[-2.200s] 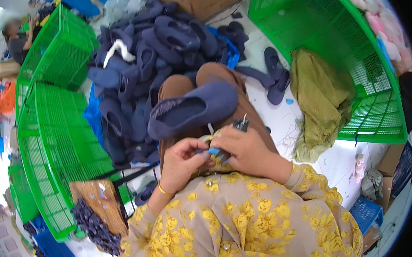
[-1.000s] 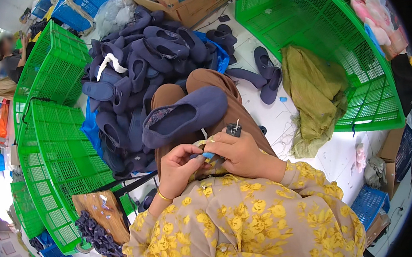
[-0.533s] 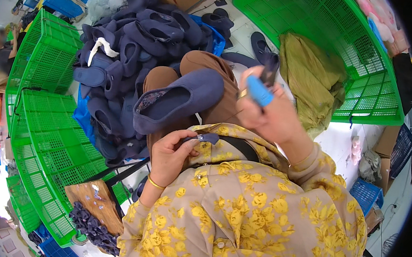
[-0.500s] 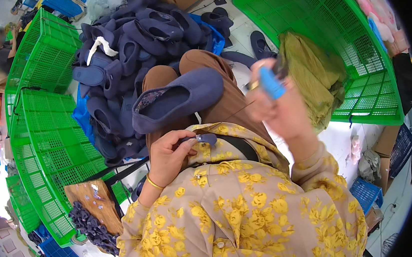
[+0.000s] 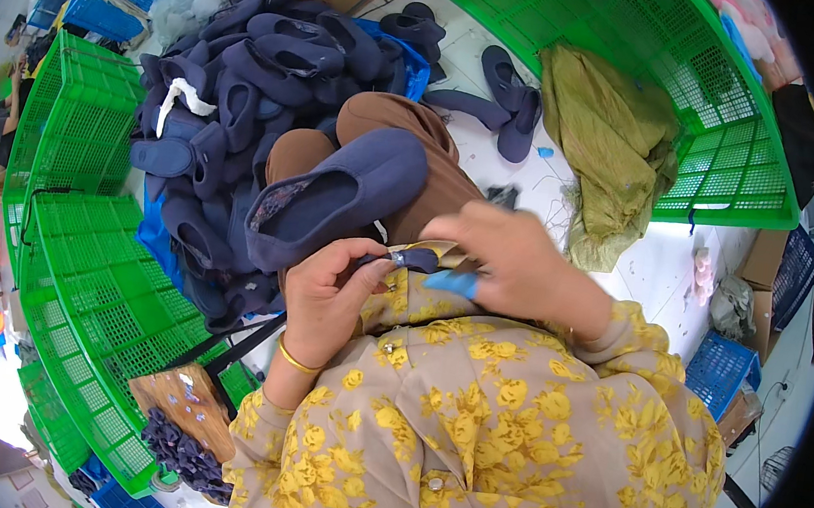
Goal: The person sits on the floor and uses a blue-handled tool to stitch or trim the edges of dark blue slipper uppers. They handle each slipper one at a time, pulling threads and adjusting the material while surrounded by green crates filled with similar slippers.
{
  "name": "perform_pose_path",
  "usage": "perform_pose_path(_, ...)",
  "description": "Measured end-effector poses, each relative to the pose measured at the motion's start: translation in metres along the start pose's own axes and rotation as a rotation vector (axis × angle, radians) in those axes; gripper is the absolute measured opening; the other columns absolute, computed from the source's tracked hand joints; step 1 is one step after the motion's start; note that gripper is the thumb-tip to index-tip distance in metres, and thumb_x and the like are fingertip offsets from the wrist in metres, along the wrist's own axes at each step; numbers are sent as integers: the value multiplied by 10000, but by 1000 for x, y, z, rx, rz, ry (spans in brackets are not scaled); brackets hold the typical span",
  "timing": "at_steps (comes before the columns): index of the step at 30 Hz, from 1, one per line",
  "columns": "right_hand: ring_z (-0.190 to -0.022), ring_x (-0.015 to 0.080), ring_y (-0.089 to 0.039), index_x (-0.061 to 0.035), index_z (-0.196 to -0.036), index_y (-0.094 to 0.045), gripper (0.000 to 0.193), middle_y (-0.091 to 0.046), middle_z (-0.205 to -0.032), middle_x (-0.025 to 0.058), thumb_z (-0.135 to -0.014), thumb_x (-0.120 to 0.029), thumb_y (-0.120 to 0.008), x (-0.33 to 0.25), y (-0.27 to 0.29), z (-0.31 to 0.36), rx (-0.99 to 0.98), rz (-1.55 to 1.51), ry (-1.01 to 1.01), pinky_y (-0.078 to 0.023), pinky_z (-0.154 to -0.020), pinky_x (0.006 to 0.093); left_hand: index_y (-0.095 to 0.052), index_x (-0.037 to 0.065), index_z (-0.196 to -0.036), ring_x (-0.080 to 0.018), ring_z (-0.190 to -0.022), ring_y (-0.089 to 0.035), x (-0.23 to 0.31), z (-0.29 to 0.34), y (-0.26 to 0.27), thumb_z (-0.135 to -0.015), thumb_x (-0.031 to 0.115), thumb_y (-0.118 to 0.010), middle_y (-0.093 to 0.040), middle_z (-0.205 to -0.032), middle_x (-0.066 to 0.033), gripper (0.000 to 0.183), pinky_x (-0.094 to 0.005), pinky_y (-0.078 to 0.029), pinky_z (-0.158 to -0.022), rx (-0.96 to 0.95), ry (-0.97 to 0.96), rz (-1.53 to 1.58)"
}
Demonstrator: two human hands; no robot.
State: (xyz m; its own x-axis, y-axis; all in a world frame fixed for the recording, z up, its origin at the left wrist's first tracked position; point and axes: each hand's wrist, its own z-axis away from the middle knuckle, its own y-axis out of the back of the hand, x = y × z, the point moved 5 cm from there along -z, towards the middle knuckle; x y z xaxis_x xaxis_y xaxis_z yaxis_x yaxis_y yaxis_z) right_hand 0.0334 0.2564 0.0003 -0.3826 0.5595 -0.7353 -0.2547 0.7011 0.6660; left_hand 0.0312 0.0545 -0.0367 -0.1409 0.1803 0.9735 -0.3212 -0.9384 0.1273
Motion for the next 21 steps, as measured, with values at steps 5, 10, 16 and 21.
perform_pose_path(5, -686, 273, -616, -98, -1000, -653, 251, -599, -775, 67, -752, -64, -651, 14, -19, -6, 121, 74, 58, -470, -570, 370, -673, -17, -996, -116, -802, -647, 4, -9, 5, -880, 19, -670, -680, -909, -62, 121, -239, -510, -711, 108, -26, -18)
perform_pose_path(10, -676, 222, -592, -3, -967, -676, 180, -664, -814, 131, -888, -163, -648, 53, -25, -29, 203, -337, -270, -458, -615, 331, -655, -37, -1015, -155, -848, -633, -18, -59, 41, -958, 148, -559, -675, -890, -79, 215, -273, -493, -783, 142, 27, -282)
perform_pose_path(16, -727, 51, -496, 11, -973, -672, 172, -603, -779, -31, -937, -146, -611, 73, -52, -47, 6, -578, -472, -432, -666, 239, -651, 5, -995, -126, -821, -598, -61, -70, 23, -937, 159, -603, -653, -907, -31, 171, -243, -476, -782, 3, 486, 346)
perform_pose_path(21, -640, 91, -446, 2, -907, -655, 174, -544, -662, 46, -917, -164, -604, 82, -66, -36, -22, -664, -524, -402, -599, 300, -654, 0, -975, -120, -840, -586, -56, -41, -4, -937, 120, -592, -645, -896, -35, 140, -250, -472, -795, 139, 497, 552)
